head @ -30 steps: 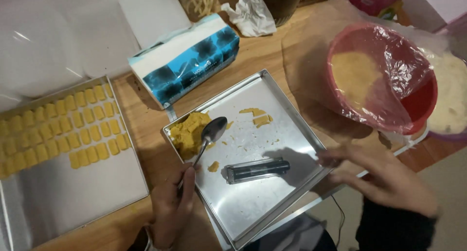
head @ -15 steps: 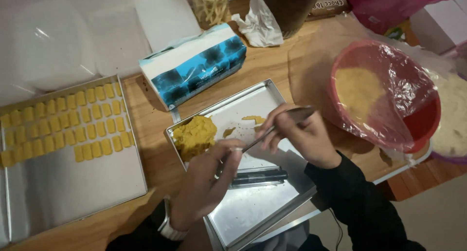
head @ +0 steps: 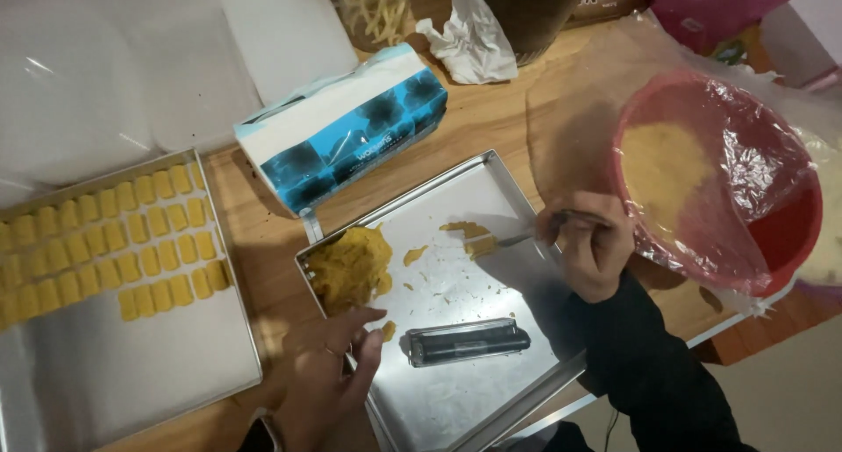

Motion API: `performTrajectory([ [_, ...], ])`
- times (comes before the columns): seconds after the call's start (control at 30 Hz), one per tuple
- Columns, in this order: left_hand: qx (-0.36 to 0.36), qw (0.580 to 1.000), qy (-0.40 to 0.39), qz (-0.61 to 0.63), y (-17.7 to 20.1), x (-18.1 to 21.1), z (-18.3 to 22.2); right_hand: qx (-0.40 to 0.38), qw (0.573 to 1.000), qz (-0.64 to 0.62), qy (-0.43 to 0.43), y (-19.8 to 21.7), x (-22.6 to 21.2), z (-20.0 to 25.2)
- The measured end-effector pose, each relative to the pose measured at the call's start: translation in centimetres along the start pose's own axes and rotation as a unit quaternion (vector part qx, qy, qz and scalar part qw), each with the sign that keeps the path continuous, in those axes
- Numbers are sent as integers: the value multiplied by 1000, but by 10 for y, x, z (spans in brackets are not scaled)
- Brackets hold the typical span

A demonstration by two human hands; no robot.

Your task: Using a spoon and a mold to shape dough into cookies and placing them on a tray

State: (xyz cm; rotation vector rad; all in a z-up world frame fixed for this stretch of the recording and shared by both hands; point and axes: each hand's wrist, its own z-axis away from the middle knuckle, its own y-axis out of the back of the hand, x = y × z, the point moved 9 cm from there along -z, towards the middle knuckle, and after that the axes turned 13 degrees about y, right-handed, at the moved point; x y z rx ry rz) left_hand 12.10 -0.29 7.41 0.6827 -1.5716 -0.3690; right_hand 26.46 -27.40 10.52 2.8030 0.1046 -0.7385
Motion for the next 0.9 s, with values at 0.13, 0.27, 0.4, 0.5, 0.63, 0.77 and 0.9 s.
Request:
performTrajectory([
  [0.13, -51, 999, -8, -10, -12, -8, 0, -29, 998, 23, 45, -5, -4, 0],
  [0.27, -3, 998, -40, 54, -16, -15, 10, -12, 1000, 6, 15, -1, 4, 9],
  [0.4, 12, 996, -67, 57, -12, -11, 9, -30, 999, 26, 6, -5, 5, 10],
  [0.5, 3, 994, -92, 58, -11, -5, 8, -37, 999, 34, 20, -8, 2, 7],
  [0.63, 7, 994, -77, 74, -15, -12, 8, -50, 997, 27, 52, -10, 2, 9],
  [0.77, 17, 990, -117, 81, -12, -6, 10, -53, 996, 36, 56, -9, 4, 13],
  [0.9, -5, 993, -103, 63, -14, -6, 9, -43, 997, 42, 53, -8, 2, 11],
])
